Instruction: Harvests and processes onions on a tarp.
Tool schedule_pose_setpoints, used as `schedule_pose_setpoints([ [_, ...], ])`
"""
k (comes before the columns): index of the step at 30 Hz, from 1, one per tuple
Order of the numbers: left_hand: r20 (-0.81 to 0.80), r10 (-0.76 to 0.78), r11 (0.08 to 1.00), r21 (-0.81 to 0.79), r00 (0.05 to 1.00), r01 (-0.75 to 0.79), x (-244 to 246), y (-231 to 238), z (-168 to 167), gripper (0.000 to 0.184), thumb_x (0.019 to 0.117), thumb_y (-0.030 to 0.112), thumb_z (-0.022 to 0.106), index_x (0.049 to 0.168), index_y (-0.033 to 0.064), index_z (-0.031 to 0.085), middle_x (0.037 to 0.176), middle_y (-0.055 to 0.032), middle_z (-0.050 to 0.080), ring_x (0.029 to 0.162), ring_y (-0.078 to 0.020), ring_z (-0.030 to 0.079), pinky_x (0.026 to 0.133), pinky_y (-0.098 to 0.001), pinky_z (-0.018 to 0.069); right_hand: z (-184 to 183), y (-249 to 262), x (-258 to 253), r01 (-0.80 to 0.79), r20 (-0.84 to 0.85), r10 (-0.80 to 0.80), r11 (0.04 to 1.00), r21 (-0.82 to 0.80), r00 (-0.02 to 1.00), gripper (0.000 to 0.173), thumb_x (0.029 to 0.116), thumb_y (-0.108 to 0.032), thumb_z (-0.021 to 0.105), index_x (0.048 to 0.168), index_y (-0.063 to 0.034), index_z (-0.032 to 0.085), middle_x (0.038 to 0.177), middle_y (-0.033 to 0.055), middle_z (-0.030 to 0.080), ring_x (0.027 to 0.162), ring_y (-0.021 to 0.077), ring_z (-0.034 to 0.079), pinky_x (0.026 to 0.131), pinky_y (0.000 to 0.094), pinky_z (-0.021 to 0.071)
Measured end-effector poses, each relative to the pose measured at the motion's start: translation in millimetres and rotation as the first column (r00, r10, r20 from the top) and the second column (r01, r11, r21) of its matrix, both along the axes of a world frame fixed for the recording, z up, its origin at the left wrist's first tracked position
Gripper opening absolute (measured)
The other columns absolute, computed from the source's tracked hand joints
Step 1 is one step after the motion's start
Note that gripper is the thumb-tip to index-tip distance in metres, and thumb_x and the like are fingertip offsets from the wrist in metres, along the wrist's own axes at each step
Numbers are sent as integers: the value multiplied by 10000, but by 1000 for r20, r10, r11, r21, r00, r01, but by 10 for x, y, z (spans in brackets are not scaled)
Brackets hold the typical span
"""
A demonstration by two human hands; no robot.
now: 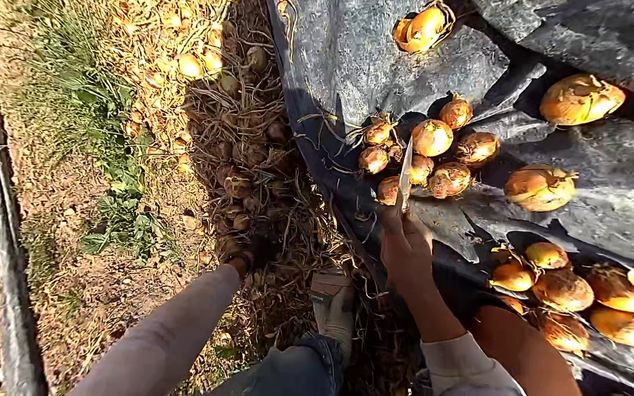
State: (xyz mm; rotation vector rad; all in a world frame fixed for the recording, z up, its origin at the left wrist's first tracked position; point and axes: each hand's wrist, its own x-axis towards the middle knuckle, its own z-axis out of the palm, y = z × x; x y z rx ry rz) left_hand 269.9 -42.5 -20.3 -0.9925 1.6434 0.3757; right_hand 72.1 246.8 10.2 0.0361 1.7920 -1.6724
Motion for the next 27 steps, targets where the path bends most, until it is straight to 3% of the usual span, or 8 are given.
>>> schedule_pose_setpoints([
  [2,-415,23,998,70,910,7,161,-32,-49,465,1006,352,631,1204,-68,634,1034,-238,686,920,-331,684,822,-503,574,-47,-55,40,-128,-12,129,988,88,992,566,973,-698,476,998,-150,615,607,40,472,443,198,450,401,386,412],
  [6,-523,188,979,168,831,-116,-654,383,631,679,753,267,918,1308,41,600,1127,-126,694,1014,-228,677,905,-457,568,-96,-107,111,-282,21,284,935,215,958,602,924,-724,545,993,-131,624,649,36,552,535,197,549,493,426,482],
  [11,-724,-242,910,63,646,411,-1123,689,1082,648,813,354,849,1392,241,581,1086,-12,727,916,-151,706,828,-433,600,4,-123,148,-402,74,395,900,167,916,626,843,-743,645,1003,-138,610,670,20,568,583,175,579,552,413,507],
  [13,-685,-325,888,16,652,460,-1232,801,1160,802,840,248,805,1550,216,434,1066,-86,724,874,-231,712,790,-488,593,40,-117,130,-401,54,397,902,161,916,652,820,-763,650,1038,-150,619,686,15,585,596,169,596,560,411,522],
  [17,-622,-325,904,18,712,428,-1323,959,1219,854,874,189,756,1607,178,317,1065,-123,706,890,-267,702,805,-501,587,17,-109,119,-385,28,387,907,171,922,717,781,-812,649,1074,-158,612,692,17,591,601,179,604,560,423,529],
  [21,-609,-351,878,49,711,476,-1364,946,1278,640,937,194,699,1523,188,441,936,-98,706,827,-262,697,759,-499,577,-27,-132,134,-409,49,406,908,94,913,667,857,-787,571,1070,-156,609,698,16,572,604,170,583,563,406,510],
  [24,-701,-85,913,231,708,338,-1276,820,1274,442,931,234,758,1353,192,632,1125,-2,722,1001,-106,690,914,-354,579,-95,-119,128,-394,57,396,918,-42,917,591,935,-725,494,1058,-160,616,674,23,540,552,170,536,514,380,471],
  [27,-561,519,797,590,645,-128,-1176,858,1332,345,926,42,689,1261,125,684,1031,-20,732,882,-94,689,810,-270,589,-108,-98,122,-369,102,388,914,-172,916,594,944,-710,488,1062,-141,609,642,22,506,501,152,497,477,341,457],
])
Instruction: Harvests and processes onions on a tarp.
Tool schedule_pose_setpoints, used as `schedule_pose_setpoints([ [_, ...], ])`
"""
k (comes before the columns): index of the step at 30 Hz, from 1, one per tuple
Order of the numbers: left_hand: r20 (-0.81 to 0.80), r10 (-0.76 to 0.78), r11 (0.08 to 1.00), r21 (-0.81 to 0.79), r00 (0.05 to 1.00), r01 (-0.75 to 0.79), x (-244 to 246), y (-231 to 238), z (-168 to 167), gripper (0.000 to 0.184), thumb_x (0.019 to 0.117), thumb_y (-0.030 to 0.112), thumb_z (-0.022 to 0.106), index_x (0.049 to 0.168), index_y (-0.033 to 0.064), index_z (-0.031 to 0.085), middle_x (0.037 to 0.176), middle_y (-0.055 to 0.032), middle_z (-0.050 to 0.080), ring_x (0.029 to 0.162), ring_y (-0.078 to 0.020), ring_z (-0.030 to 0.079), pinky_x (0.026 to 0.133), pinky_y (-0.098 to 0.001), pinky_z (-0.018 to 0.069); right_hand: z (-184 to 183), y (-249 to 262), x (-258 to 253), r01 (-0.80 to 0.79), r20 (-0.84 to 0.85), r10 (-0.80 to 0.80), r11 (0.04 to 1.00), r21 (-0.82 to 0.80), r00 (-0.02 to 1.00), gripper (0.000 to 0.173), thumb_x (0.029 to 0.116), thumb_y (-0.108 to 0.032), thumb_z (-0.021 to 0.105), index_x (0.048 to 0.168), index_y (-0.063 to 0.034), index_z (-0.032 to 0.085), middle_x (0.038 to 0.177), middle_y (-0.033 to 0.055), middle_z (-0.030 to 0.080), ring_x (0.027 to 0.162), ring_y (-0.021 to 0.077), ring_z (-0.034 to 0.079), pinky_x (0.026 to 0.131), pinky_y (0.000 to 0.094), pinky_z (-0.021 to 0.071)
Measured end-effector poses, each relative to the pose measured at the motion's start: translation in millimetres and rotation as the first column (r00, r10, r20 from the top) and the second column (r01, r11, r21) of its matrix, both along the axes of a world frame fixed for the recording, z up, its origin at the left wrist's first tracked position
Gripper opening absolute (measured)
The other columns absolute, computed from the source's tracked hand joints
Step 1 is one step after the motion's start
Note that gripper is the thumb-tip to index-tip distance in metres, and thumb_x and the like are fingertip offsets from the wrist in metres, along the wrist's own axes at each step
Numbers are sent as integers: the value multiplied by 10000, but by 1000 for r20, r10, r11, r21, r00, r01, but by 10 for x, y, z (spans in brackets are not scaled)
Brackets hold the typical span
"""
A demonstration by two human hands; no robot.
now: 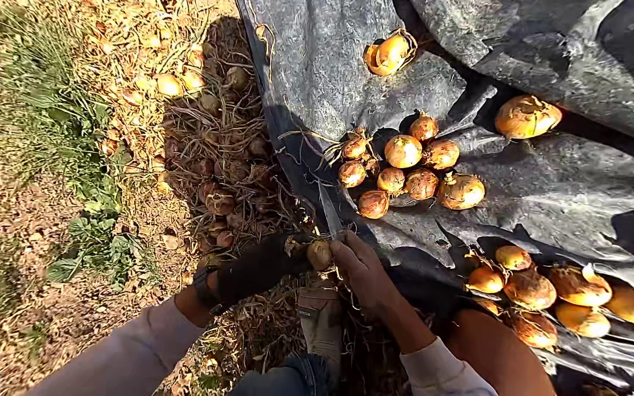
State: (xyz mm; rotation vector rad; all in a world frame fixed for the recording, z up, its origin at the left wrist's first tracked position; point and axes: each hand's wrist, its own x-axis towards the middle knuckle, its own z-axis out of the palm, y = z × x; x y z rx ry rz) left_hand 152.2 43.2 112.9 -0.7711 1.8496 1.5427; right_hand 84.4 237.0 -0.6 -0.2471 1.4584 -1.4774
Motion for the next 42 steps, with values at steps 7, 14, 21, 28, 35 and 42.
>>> schedule_pose_setpoints([
  [7,-67,-256,958,-153,964,244,82,112,55,397,873,239,823,1238,173,683,1067,63,736,981,-25,690,898,-240,585,59,-7,28,-19,-91,21,1000,14,996,563,900,-664,606,1152,-162,635,754,17,628,623,140,605,572,364,526],
  [14,-44,-408,897,-206,912,391,48,-223,146,119,973,205,705,1052,132,756,832,50,715,723,-16,655,701,-220,573,203,0,0,-31,201,79,973,-229,976,452,1055,-539,416,944,-150,616,582,-8,400,445,78,375,423,228,351],
  [21,-215,-494,660,-724,843,201,-22,-464,-4,203,1019,262,626,1065,131,774,1000,-28,748,926,-146,700,835,-398,574,101,-37,76,-20,223,56,987,-161,973,502,1055,-559,409,819,-150,577,543,-9,356,410,87,312,386,235,290],
  [28,-129,-699,603,-635,703,483,89,-153,33,360,840,34,704,1188,118,733,1118,-31,731,1027,-165,689,908,-403,574,-29,-86,158,-71,69,60,985,157,996,676,868,-793,537,1022,-147,665,687,39,546,547,169,509,504,379,450],
  [35,171,-442,564,-710,881,421,383,-508,-266,254,970,175,643,1196,137,752,1087,-101,756,1020,-288,717,896,-564,561,129,-45,247,181,-100,-178,983,27,979,433,955,-617,599,974,-197,703,639,-16,563,501,116,507,475,324,466],
  [42,668,316,659,-665,673,351,1750,-1801,-1026,621,805,505,814,1150,4,689,1094,-210,709,1036,-362,686,901,-591,549,122,179,-282,393,109,-422,894,213,900,377,1056,-531,463,1146,-176,553,674,18,460,487,158,476,451,332,479],
])
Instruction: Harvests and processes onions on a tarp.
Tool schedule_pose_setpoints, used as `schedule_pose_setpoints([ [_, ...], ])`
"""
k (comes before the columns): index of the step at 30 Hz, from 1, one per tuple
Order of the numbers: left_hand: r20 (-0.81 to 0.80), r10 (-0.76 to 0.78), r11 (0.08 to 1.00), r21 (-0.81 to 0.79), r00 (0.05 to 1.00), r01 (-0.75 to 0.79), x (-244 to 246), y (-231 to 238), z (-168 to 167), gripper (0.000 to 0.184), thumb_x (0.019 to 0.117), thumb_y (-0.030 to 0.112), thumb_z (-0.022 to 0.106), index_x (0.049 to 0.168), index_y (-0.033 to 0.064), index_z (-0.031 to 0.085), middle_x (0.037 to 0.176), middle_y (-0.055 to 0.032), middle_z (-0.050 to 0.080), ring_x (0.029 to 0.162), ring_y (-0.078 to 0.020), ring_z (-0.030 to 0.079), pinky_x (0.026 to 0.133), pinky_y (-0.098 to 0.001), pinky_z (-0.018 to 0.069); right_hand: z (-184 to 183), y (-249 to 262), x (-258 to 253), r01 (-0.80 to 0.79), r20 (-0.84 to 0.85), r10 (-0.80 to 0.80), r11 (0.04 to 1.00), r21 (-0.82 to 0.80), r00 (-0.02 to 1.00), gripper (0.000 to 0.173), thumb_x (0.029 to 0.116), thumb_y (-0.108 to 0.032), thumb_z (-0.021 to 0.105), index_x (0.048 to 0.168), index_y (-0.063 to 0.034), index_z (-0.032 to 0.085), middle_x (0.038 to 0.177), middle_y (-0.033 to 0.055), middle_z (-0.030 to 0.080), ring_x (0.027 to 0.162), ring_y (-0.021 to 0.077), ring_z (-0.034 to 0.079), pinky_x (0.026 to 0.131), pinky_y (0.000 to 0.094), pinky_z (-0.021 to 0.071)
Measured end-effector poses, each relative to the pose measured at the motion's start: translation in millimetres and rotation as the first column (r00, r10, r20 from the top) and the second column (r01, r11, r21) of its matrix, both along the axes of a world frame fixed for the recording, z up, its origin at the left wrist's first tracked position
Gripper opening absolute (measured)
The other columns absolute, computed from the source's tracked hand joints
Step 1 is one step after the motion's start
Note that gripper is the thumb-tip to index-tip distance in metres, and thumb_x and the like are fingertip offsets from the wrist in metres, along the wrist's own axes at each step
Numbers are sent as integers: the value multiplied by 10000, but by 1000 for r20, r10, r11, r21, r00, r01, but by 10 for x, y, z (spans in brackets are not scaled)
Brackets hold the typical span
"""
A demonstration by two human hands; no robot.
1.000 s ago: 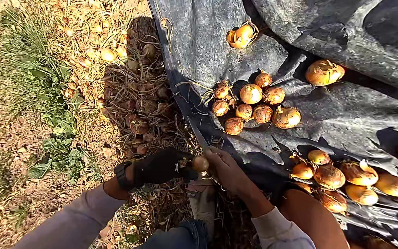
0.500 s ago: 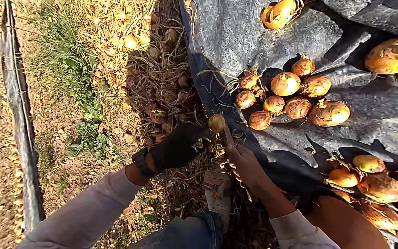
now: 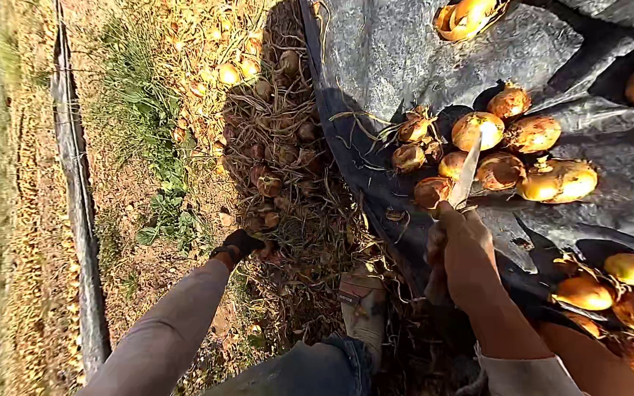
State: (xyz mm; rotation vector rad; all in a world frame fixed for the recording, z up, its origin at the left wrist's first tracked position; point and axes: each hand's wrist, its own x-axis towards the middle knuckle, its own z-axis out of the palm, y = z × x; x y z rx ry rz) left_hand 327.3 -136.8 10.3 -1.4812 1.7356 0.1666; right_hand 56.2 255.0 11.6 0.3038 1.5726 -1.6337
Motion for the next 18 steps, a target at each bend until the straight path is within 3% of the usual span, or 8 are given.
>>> schedule_pose_setpoints([
  [3,-207,216,976,76,954,-204,385,33,-365,553,840,271,831,1238,-55,630,1162,-235,681,1086,-354,664,963,-538,538,-68,-107,172,-340,24,339,939,51,940,405,1056,-276,503,1446,-169,476,889,138,633,657,261,641,582,455,571],
  [5,-250,203,979,67,947,-192,376,125,-327,514,863,209,794,1269,-46,609,1169,-242,677,1090,-365,664,968,-548,533,-159,-151,315,-508,-10,510,859,71,860,371,1045,-215,515,1412,-165,543,938,130,670,724,255,667,640,471,575],
  [7,-405,246,964,195,881,-179,176,314,90,421,939,92,724,1321,-1,576,1146,-185,669,1015,-267,665,901,-435,563,-217,-159,346,-602,-46,606,794,77,794,391,1043,-246,524,1426,-189,580,1022,108,702,810,238,688,725,482,584],
  [9,-549,284,925,372,786,-74,57,521,616,296,1032,0,535,1300,-125,535,1110,-221,648,946,-204,639,828,-312,547,-199,-165,333,-631,-81,641,767,118,764,378,1075,-334,485,1395,-166,596,965,98,691,771,225,678,699,463,581],
  [12,-324,312,946,190,893,-261,-935,1238,1086,279,1053,-107,325,1176,-36,565,928,-51,591,793,-68,560,784,-216,504,-87,-197,378,-586,-95,600,798,141,794,557,986,-609,547,1235,-116,613,828,86,632,712,234,631,652,474,536],
  [14,-645,402,774,618,649,135,-639,943,1056,276,1012,-89,301,1182,-130,515,973,-129,628,860,-94,625,777,-238,553,8,-218,404,-561,-95,566,825,69,819,733,817,-767,646,1190,-137,615,799,39,641,701,187,638,647,435,552],
  [15,-683,360,726,633,636,269,-721,926,977,243,1008,-50,375,1159,-80,562,962,-106,646,855,-90,634,768,-242,561,41,-213,406,-544,-117,540,839,0,833,781,774,-801,659,1193,-144,606,791,20,634,680,162,626,632,403,549],
  [18,-565,-115,582,628,817,516,-1422,1073,1043,102,948,54,667,1046,23,677,868,-64,680,774,-138,651,736,-350,563,88,-155,366,-435,-239,379,863,-258,894,690,870,-759,581,1212,-162,621,702,-10,569,554,107,538,526,306,495],
])
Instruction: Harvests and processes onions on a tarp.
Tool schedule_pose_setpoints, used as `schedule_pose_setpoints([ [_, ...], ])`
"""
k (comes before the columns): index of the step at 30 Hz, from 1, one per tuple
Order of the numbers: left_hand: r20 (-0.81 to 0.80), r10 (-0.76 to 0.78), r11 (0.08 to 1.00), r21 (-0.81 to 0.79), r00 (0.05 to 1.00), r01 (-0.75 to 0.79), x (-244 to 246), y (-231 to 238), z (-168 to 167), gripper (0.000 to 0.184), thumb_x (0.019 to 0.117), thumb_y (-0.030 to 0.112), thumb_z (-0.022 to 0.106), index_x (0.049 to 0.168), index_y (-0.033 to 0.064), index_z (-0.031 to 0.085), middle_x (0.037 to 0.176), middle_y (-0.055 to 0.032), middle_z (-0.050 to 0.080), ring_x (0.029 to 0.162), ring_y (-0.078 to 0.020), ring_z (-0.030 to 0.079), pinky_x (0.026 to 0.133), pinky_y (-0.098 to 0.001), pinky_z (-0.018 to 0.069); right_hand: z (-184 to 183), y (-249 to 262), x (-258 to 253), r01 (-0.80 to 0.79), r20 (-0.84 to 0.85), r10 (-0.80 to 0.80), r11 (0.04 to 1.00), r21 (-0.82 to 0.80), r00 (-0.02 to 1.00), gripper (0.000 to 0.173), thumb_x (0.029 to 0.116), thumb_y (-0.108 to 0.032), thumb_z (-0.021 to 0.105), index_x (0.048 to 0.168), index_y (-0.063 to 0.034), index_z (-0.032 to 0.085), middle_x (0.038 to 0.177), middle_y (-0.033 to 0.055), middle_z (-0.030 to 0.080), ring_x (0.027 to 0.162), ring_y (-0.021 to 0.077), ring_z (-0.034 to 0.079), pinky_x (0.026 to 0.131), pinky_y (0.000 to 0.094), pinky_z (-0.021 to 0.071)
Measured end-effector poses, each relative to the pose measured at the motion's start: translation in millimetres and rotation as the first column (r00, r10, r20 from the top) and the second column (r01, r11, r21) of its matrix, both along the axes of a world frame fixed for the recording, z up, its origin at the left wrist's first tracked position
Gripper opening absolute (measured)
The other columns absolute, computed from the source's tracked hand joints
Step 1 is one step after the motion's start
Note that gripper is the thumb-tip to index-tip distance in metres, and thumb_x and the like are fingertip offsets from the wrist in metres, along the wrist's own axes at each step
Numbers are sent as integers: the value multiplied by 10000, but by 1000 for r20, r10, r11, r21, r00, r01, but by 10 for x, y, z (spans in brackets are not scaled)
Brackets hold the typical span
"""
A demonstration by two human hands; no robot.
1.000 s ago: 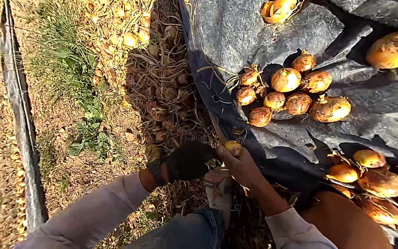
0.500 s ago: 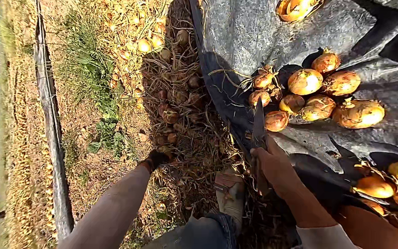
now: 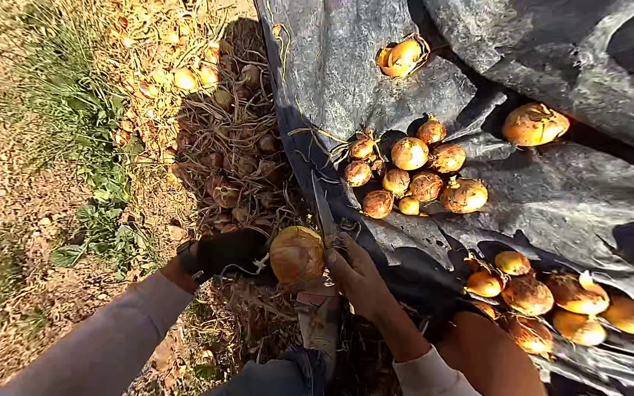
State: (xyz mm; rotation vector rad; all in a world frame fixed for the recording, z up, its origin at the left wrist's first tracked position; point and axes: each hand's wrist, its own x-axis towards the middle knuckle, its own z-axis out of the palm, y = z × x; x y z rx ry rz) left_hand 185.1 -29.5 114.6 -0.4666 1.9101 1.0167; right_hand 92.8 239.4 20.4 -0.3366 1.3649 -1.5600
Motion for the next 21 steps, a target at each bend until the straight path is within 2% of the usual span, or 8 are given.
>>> schedule_pose_setpoints([
  [2,19,-73,997,32,997,73,-159,52,124,180,941,68,695,1117,29,691,893,-43,694,781,-95,649,745,-281,564,9,22,-41,56,11,-55,992,-116,998,541,957,-660,546,1164,-173,659,654,-8,529,507,98,490,484,282,461],
  [5,84,113,990,76,990,-120,-288,213,335,111,888,10,624,976,71,654,712,35,622,577,-2,563,539,-158,485,-43,-13,-10,54,86,-41,985,-161,995,482,992,-625,504,987,-173,672,602,-30,463,471,70,425,450,246,398],
  [9,-143,86,988,-118,986,-103,-270,216,337,57,883,77,725,918,100,686,763,55,659,665,3,604,606,-190,517,-64,-61,50,-34,99,44,995,-98,994,498,1025,-582,446,806,-169,617,581,-44,430,467,62,399,445,243,368],
  [12,-329,-63,896,-435,942,-92,-319,117,71,170,867,263,812,852,120,723,757,-20,687,700,-161,654,664,-441,552,-138,-90,101,-1,39,-3,995,100,999,548,1020,-623,428,857,-151,655,572,-3,439,460,128,408,441,319,385],
  [15,-573,-91,939,-322,815,-121,-123,-31,-123,176,918,326,764,1002,173,746,849,49,719,749,-58,680,677,-322,606,-307,-95,170,-88,135,46,941,326,990,704,966,-776,340,976,-132,624,599,37,445,462,182,438,439,380,425],
  [17,-575,-60,988,-151,816,-34,-75,132,-54,190,932,218,725,1098,126,727,886,25,723,750,-59,679,679,-293,612,-319,-97,190,-186,189,136,941,283,973,715,928,-784,421,1113,-126,631,652,28,493,503,170,484,484,379,466],
  [19,-453,-172,981,-162,875,109,-98,473,69,186,895,150,730,1067,79,738,883,-38,725,771,-139,684,718,-372,584,-209,-138,251,-68,156,36,976,205,987,567,896,-675,602,1086,-142,650,683,-18,544,540,110,519,517,327,489],
  [21,-345,-333,937,-228,877,266,-83,663,-11,192,866,155,753,1022,45,738,897,-109,728,846,-256,703,776,-492,573,-155,-124,332,69,74,-79,990,126,994,418,882,-418,779,1190,-157,674,933,-15,711,824,88,681,767,325,600],
])
